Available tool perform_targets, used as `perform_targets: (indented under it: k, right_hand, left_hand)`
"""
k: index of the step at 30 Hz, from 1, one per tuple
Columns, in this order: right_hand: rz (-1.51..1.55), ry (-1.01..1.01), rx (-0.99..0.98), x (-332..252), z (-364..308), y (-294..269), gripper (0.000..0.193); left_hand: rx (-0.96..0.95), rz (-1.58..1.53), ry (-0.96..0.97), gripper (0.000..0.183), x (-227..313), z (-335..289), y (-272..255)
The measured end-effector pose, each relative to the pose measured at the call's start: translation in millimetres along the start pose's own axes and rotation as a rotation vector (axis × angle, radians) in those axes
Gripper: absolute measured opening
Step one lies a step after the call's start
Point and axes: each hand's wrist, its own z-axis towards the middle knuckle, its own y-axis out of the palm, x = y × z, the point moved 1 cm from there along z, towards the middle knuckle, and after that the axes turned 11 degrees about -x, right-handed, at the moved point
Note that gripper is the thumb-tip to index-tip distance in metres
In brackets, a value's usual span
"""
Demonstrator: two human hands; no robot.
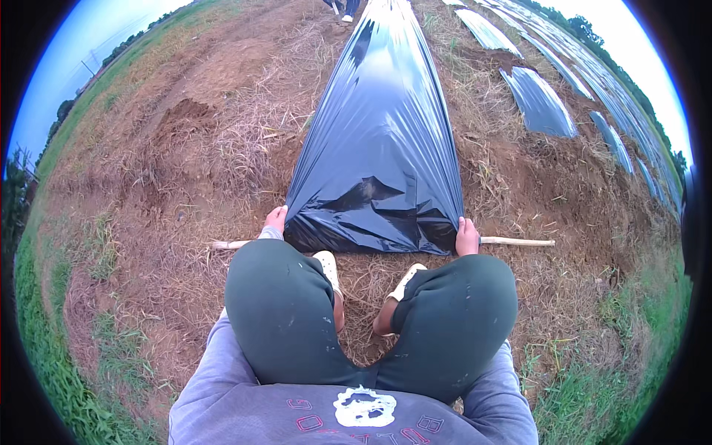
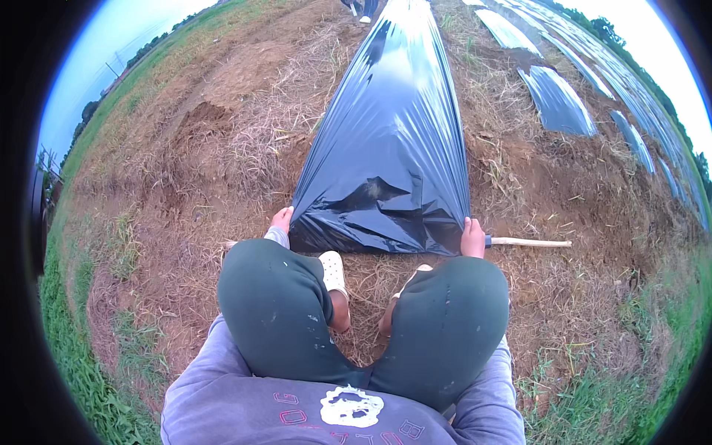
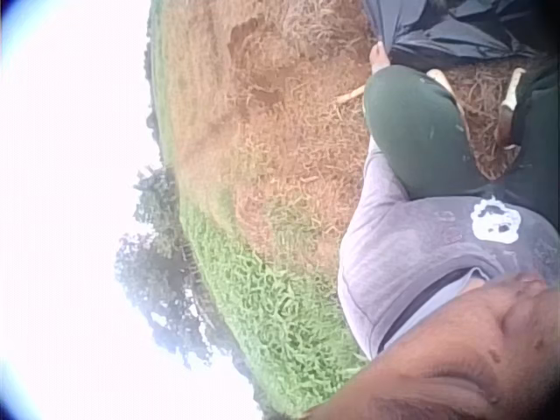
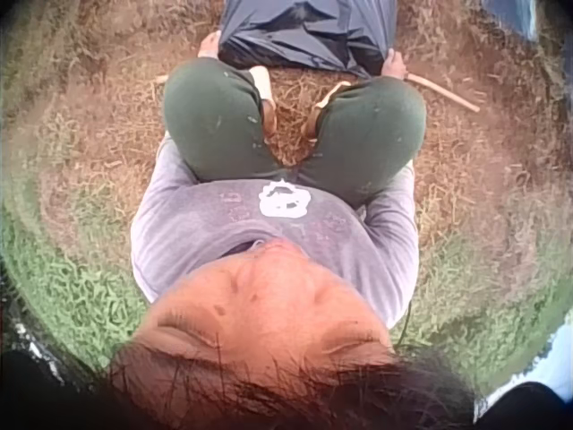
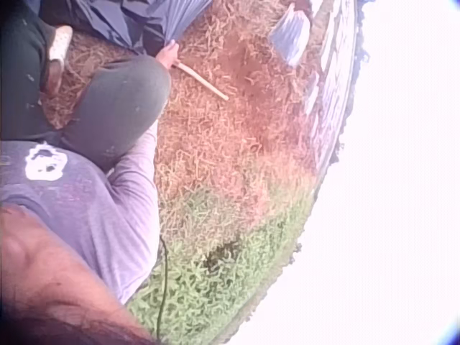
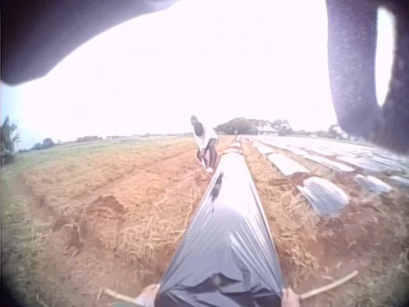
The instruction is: Manually laying out and securing black plastic mulch film over soil rows in a field.
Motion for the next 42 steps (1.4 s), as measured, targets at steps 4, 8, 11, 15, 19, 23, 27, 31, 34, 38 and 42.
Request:
perform_targets:
  k: [4, 8, 11, 15, 19, 23, 27, 31, 34, 38, 42]
  right_hand:
    - [-0.005, 0.005, 0.004, 1, 0, 1, 0.038]
    - [-0.006, -0.002, 0.004, 1, 1, 1, 0.039]
    - [-0.013, 0.000, 0.000, 1, 1, 1, 0.039]
    - [-0.001, -0.002, 0.002, 0, 1, 1, 0.040]
    - [0.007, -0.004, 0.007, -2, 0, 2, 0.039]
    - [-0.013, -0.028, 0.013, -3, -1, 2, 0.038]
    - [0.013, -0.046, 0.040, -3, -1, 0, 0.037]
    - [-0.025, -0.025, 0.018, -3, -1, -2, 0.037]
    - [-0.043, -0.031, 0.004, -4, -2, -3, 0.036]
    - [-0.044, -0.027, -0.003, -4, -2, -4, 0.036]
    - [-0.076, -0.018, 0.009, 3, 0, -10, 0.036]
  left_hand:
    - [0.002, 0.038, -0.048, 0.040, -1, 0, 0]
    - [-0.001, 0.027, -0.011, 0.040, -9, 5, 1]
    - [-0.009, -0.051, -0.008, 0.038, -14, 9, 1]
    - [-0.019, -0.064, 0.015, 0.037, -15, 9, 1]
    - [0.007, -0.063, -0.030, 0.038, -11, 6, 2]
    - [-0.010, -0.050, 0.007, 0.037, -1, 2, 2]
    - [0.041, 0.056, 0.020, 0.039, 12, -7, 0]
    - [0.088, 0.172, 0.022, 0.041, 20, -13, -2]
    - [0.041, 0.208, -0.011, 0.041, 19, -13, -6]
    - [0.073, 0.270, 0.010, 0.041, 11, -11, -17]
    - [0.043, 0.227, -0.015, 0.043, 1, -8, -23]
